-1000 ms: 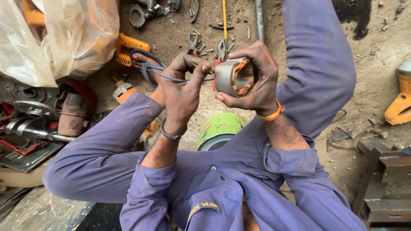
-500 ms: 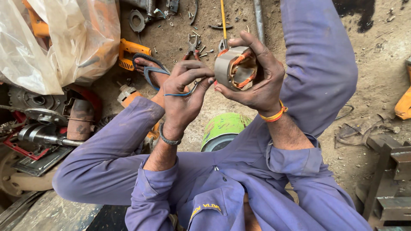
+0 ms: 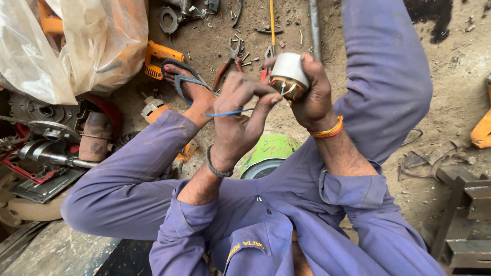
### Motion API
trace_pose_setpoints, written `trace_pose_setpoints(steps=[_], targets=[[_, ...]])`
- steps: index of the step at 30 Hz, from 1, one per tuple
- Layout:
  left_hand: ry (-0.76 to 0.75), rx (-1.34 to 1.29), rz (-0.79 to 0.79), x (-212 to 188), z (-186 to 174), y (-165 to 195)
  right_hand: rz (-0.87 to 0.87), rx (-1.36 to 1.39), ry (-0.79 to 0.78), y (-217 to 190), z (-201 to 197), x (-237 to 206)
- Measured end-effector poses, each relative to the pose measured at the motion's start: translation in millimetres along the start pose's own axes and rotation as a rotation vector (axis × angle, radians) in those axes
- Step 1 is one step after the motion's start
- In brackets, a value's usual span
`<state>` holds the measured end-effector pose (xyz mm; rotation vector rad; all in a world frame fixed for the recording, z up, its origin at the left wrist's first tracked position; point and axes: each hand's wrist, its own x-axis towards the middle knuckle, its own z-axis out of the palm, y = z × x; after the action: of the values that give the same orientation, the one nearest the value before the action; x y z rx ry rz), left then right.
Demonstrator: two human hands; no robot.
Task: The person sits on the workshop floor and disassembles an electric motor. They pry off the orange plastic fan housing with a screwdriver, hammer the stator, pull copper windings and wires out of the metal housing by hand and with pliers, and reposition the part repeatedly while working.
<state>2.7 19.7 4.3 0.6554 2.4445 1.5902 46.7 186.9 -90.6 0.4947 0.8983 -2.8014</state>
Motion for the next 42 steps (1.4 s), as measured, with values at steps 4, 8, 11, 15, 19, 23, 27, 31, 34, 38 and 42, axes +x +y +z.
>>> trace_pose_setpoints(steps=[4,8,11,15,19,23,27,31,34,38,42], targets=[[0.019,-0.217,-0.008,2,4,4,0.133,0.056,0.057,15,-7,2],[-0.044,-0.238,0.027,-2,15,6,0.141,0.131,0.15,15,-2,8],[-0.067,-0.087,0.123,-11,21,6,0.192,0.135,0.137,9,0,14],[-0.064,-0.091,0.107,-14,17,-3,0.118,0.068,0.156,11,-5,17],[0.015,-0.543,-0.183,4,19,-18,0.162,0.059,0.136,27,-17,24],[0.089,-0.606,-0.17,18,57,-27,0.123,0.194,0.015,30,-38,44],[0.183,-0.482,-0.298,5,92,-40,0.04,0.062,0.167,24,-57,49],[0.232,-0.804,-0.477,4,90,-50,-0.018,-0.148,0.343,30,-43,41],[0.237,-1.026,-0.61,-4,71,-26,-0.153,-0.3,0.448,13,-22,50],[-0.085,-1.057,-1.047,-68,37,39,-0.292,0.214,0.614,-54,-27,68],[-0.11,0.021,-0.387,-82,14,7,-0.28,0.05,0.434,-62,-42,45]])
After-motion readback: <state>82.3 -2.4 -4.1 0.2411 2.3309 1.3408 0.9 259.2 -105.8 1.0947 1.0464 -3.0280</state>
